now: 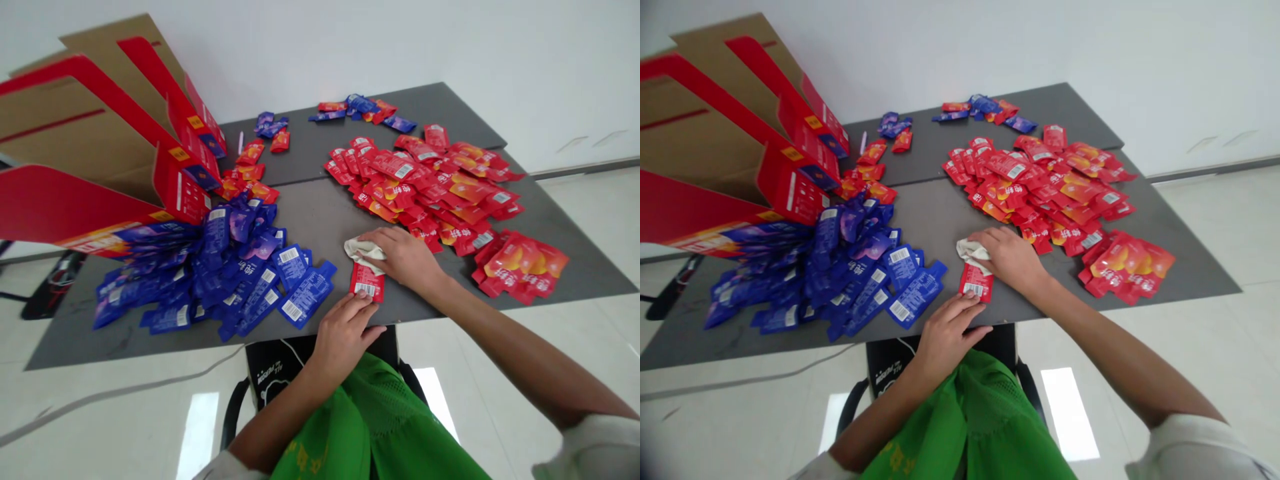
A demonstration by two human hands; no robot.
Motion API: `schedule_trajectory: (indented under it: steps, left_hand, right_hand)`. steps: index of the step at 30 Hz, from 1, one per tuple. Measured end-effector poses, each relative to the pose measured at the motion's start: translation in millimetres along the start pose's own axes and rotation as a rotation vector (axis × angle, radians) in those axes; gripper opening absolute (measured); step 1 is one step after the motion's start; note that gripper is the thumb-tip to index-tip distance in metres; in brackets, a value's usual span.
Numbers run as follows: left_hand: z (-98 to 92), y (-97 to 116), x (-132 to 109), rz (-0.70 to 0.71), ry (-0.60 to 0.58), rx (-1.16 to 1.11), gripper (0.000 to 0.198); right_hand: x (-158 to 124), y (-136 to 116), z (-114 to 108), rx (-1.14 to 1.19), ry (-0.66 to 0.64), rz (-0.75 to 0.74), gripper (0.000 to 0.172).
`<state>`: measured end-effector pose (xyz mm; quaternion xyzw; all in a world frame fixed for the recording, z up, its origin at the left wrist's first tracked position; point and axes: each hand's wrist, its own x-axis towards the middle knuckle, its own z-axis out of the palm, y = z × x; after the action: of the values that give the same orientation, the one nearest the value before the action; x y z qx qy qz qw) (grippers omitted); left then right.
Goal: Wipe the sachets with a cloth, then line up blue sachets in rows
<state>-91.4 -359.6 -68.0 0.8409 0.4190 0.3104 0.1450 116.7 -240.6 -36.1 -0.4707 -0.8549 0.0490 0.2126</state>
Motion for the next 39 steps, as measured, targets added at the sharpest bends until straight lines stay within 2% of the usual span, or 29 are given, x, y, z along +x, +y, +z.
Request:
schedule_trajectory:
  steps: [3,5,8,9,10,12,14,17,20,23,25,27,29,32,36,39]
  left_hand:
    - [0.3,0.7,-0.2,-0.005,0.004,0.014,0.036]
    - [0.1,1.4,0.0,-0.010,0.005,0.009,0.036]
    - [-0.1,2.0,0.6,-0.006,0.017,-0.011,0.036]
    - [-0.2,2.1,0.8,-0.002,0.020,-0.014,0.037]
    - [-0.4,2.2,1.1,-0.001,0.018,-0.013,0.037]
    - [-0.9,2.4,1.8,-0.010,0.007,-0.006,0.034]
    - [-1.8,2.7,2.7,-0.022,-0.002,-0.008,0.032]
    - [-2.3,3.0,3.3,-0.012,0.000,-0.020,0.039]
    - [-1.1,2.5,2.2,0.011,0.014,-0.003,0.041]
    - [-2.4,1.9,2.8,0.020,0.028,0.022,0.037]
    - [-7.7,2.3,8.2,0.024,0.024,0.027,0.029]
    - [-15.8,3.2,20.2,0.017,0.013,0.025,0.019]
    - [-23.9,3.7,38.8,-0.012,0.013,0.032,0.020]
    - [-28.8,1.8,73.3,-0.116,-0.010,0.119,0.025]
    - [-20.3,-3.8,111.8,-0.326,-0.156,0.323,0.047]
    - [-11.8,-9.0,128.3,-0.390,-0.251,0.348,0.054]
  right_hand:
    - [20.2,9.8,-3.3,-0.072,0.017,0.064,0.033]
    - [22.6,6.7,-12.0,-0.085,0.088,0.102,0.033]
    - [4.0,-15.1,-28.9,-0.004,0.228,0.126,0.035]
    - [-7.0,-25.1,-33.1,0.035,0.231,0.113,0.035]
    - [-19.1,-34.9,-35.6,0.064,0.211,0.077,0.034]
    - [-42.0,-50.0,-34.6,0.085,0.063,-0.011,0.035]
    - [-55.9,-53.8,-27.0,0.097,-0.046,-0.036,0.034]
    - [-49.7,-36.9,-12.1,0.087,-0.042,-0.012,0.036]
    - [-19.3,-9.0,-3.5,0.015,0.005,0.018,0.035]
    - [7.6,7.9,-5.6,-0.051,0.039,0.074,0.034]
    - [11.1,7.9,-12.3,-0.037,0.117,0.104,0.034]
    - [0.5,0.3,-20.7,0.032,0.255,0.158,0.035]
    - [-21.3,-10.5,-27.8,0.117,0.400,0.249,0.036]
    - [-61.9,-23.1,-30.3,0.203,0.521,0.382,0.035]
    - [-105.1,-27.0,-17.5,0.306,0.530,0.538,0.039]
    - [-120.4,-25.6,-6.9,0.358,0.514,0.587,0.041]
